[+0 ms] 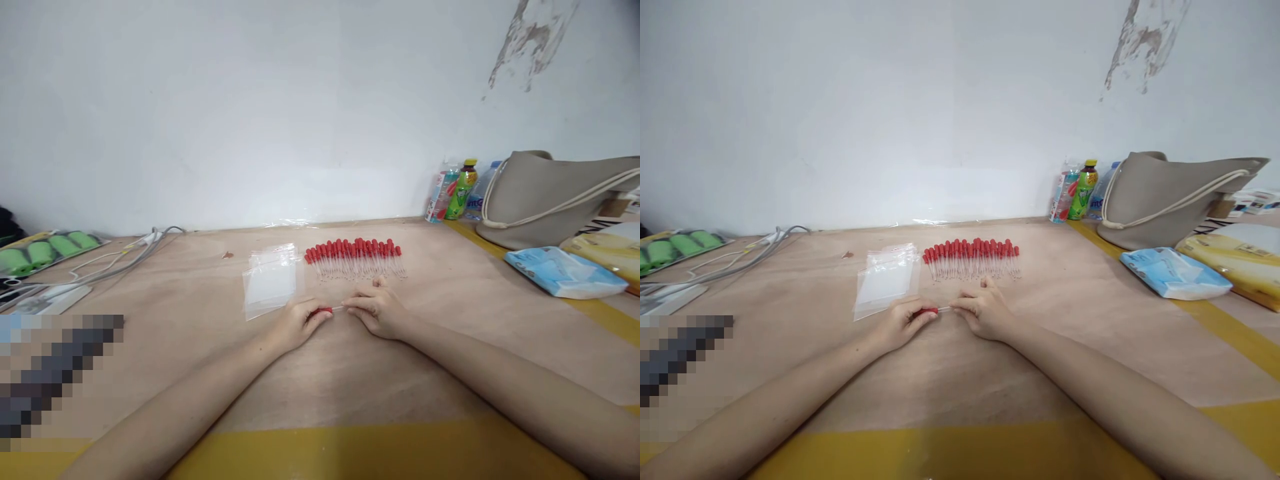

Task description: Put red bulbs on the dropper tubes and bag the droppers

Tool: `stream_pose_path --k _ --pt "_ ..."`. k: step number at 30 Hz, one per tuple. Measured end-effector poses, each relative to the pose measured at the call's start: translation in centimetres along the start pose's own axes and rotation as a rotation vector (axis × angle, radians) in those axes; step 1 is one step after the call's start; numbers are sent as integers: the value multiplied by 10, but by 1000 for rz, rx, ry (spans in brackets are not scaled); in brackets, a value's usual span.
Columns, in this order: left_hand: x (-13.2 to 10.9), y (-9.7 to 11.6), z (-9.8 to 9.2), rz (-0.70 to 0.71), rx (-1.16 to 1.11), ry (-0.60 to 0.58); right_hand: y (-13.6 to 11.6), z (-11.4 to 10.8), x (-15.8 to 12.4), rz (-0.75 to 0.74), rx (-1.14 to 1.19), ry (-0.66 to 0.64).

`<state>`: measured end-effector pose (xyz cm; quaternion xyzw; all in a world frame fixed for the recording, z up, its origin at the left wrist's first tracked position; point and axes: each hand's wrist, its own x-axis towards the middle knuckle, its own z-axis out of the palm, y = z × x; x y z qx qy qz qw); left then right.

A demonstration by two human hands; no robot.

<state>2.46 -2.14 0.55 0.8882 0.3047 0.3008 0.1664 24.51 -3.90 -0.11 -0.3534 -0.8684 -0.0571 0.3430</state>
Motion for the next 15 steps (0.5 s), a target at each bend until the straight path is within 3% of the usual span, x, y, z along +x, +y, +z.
stream_pose_path --k 15 --pt "-1 -2 4 53 27 6 -11 5 7 -43 -104 -59"
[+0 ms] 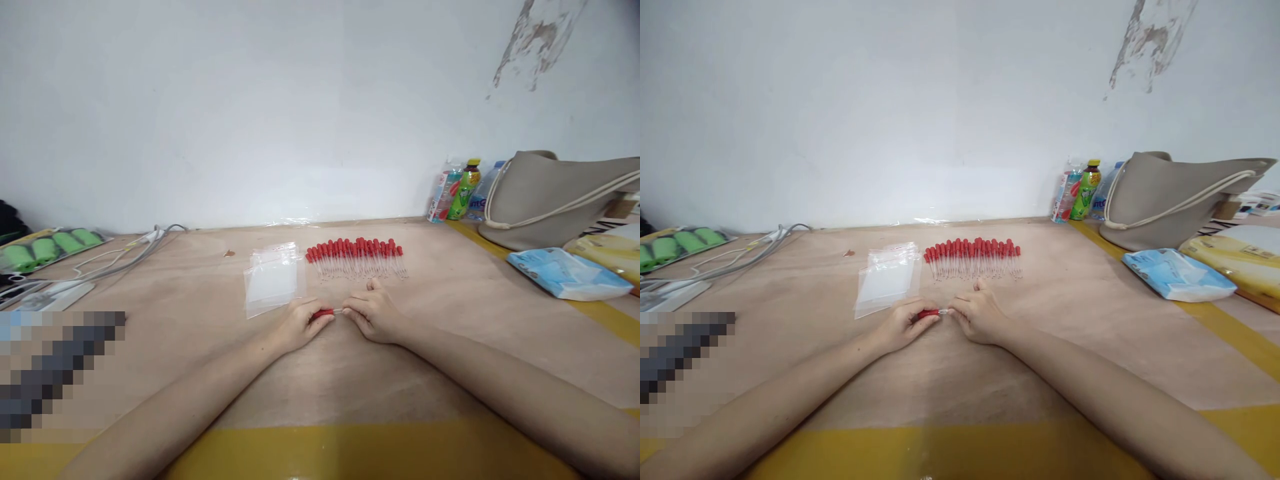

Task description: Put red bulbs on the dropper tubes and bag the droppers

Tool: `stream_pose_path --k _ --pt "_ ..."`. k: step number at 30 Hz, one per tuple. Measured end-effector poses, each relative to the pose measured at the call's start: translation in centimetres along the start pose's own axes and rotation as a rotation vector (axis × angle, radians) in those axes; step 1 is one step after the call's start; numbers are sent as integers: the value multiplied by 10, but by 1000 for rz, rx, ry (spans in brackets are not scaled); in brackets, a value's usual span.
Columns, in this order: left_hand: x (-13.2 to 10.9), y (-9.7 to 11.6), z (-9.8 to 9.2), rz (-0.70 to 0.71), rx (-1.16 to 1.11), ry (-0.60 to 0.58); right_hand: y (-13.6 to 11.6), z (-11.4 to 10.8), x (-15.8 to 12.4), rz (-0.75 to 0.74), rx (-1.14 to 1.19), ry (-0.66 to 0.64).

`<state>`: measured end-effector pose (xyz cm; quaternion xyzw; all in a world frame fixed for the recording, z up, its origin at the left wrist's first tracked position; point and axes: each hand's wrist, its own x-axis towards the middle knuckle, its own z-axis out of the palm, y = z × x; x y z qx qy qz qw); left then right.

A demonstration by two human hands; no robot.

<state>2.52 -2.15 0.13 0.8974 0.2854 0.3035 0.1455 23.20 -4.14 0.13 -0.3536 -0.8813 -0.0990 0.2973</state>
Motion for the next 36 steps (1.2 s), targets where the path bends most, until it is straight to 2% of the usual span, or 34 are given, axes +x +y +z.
stream_pose_path --k 13,19,22,26,28,31,36 --pt "1 -4 0 13 16 16 -5 0 8 67 45 -140" --pt "9 -4 -8 18 59 137 -4 -18 14 93 -96 -169" --pt "9 -9 -9 -63 132 175 13 -21 15 240 -77 -162" --pt "7 -14 -8 -138 202 46 42 -15 20 675 130 -87" --pt "7 -14 -7 -148 234 -13 50 -10 28 830 196 -41" --pt "8 -14 -7 -139 258 -40 52 1 46 918 152 21" --pt "7 -18 -9 -114 247 -49 40 25 83 914 -20 24"
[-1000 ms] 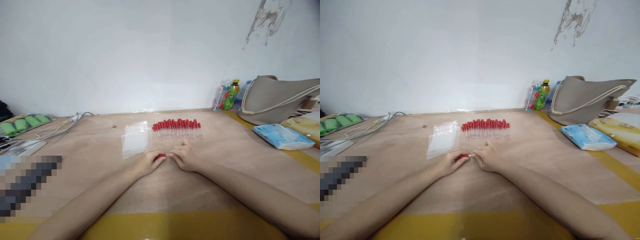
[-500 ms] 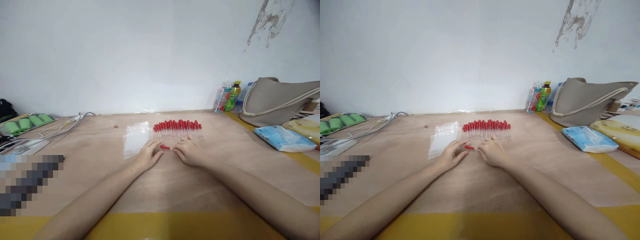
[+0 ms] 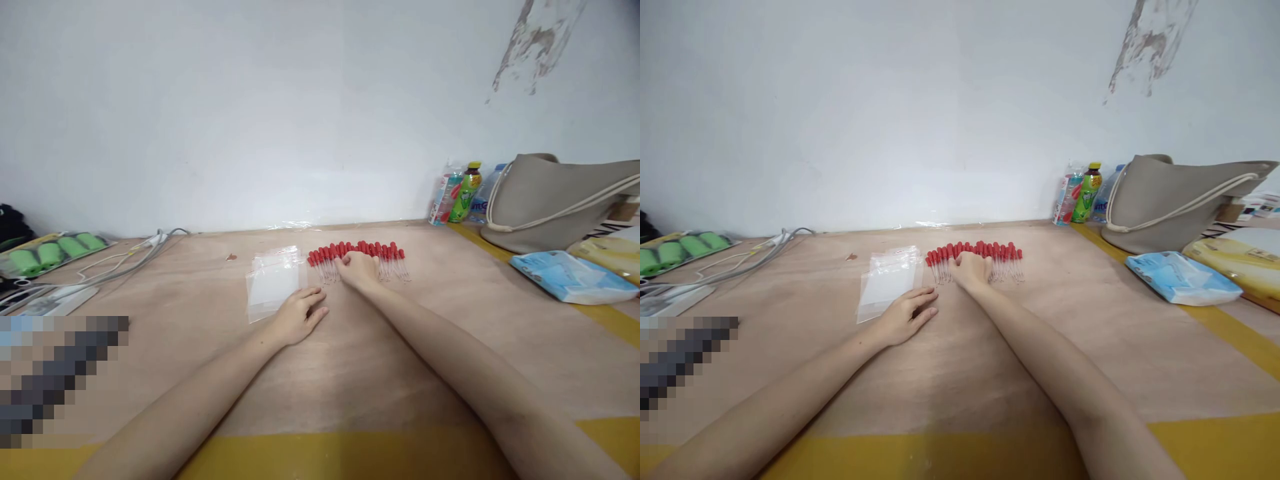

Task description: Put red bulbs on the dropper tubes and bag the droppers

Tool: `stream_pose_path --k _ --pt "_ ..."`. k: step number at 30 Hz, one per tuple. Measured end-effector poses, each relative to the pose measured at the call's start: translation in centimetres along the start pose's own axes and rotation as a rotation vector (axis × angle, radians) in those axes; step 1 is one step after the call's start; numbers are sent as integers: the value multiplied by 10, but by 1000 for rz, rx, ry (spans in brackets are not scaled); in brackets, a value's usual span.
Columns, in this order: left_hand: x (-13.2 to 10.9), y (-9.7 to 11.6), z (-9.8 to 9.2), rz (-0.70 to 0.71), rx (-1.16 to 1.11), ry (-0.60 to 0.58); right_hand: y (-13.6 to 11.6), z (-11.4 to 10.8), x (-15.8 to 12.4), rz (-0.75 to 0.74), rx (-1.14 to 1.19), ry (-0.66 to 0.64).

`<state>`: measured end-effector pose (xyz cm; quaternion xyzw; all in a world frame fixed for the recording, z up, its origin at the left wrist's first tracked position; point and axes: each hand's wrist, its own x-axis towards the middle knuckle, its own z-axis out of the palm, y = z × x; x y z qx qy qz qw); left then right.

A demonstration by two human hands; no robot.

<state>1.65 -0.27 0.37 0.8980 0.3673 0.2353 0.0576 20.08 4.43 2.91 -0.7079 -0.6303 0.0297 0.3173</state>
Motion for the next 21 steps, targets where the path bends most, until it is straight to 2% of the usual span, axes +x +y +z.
stream_pose_path --k 5,10,17,21 --pt "0 -3 -1 -4 -37 -1 -23 21 10 -4 -82 -8" --pt "1 -3 -4 -2 -63 -18 -27 31 14 8 -126 -21" --pt "-1 -5 -5 -15 -101 -11 -17 26 4 -30 -126 -40" --pt "-3 -8 -6 18 -53 92 -5 18 -15 -167 -117 41"
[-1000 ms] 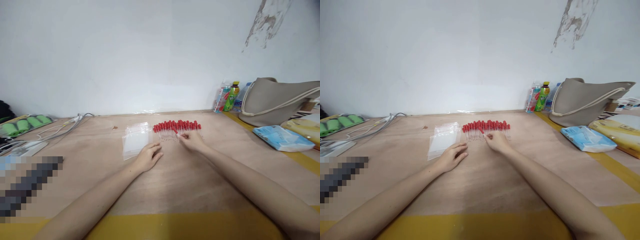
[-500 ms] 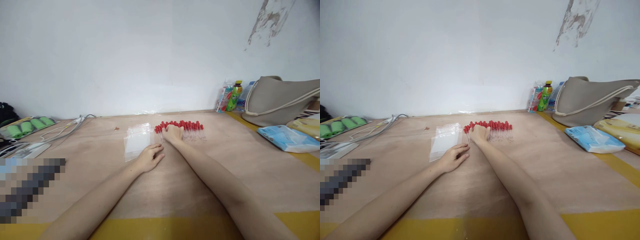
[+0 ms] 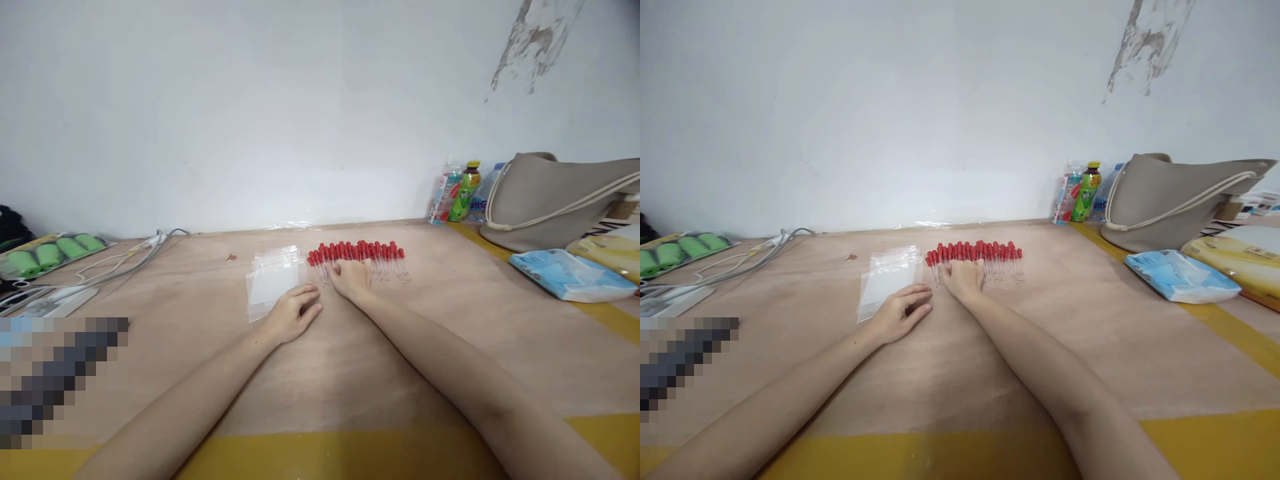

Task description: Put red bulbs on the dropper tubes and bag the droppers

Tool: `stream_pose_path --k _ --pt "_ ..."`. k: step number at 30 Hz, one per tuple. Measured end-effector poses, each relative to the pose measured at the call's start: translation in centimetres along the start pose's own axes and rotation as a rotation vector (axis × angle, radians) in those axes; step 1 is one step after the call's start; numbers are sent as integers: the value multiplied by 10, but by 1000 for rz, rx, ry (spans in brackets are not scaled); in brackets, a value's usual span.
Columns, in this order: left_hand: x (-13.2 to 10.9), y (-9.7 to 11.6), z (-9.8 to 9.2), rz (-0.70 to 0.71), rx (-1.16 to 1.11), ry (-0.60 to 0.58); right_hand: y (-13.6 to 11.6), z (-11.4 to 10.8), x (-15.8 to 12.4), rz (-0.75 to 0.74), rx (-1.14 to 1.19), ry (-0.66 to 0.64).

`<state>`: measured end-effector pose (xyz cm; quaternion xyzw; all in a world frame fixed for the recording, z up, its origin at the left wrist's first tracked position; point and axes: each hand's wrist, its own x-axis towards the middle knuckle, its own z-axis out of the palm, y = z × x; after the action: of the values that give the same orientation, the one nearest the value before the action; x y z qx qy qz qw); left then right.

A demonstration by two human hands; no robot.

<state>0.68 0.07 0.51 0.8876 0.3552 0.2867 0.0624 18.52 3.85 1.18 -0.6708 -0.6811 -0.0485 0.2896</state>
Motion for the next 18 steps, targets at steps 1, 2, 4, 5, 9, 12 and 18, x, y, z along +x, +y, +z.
stream_pose_path --k 1,2,4,5,9,12,18 --pt "0 -2 -1 4 30 41 3 -2 -7 -43 1 15" --pt "0 -3 -2 -6 68 83 7 -5 -14 -86 6 23" --pt "-1 -8 -5 -67 172 154 15 -13 -30 -168 22 25" --pt "-1 -10 -8 -115 235 175 20 -18 -37 -209 29 23" --pt "-2 -19 -14 -370 486 161 42 -38 -64 -317 26 51" --pt "-2 -27 -13 -587 568 34 58 -48 -76 -331 19 68" --pt "0 -37 -10 -723 548 -171 66 -52 -77 -295 4 54"
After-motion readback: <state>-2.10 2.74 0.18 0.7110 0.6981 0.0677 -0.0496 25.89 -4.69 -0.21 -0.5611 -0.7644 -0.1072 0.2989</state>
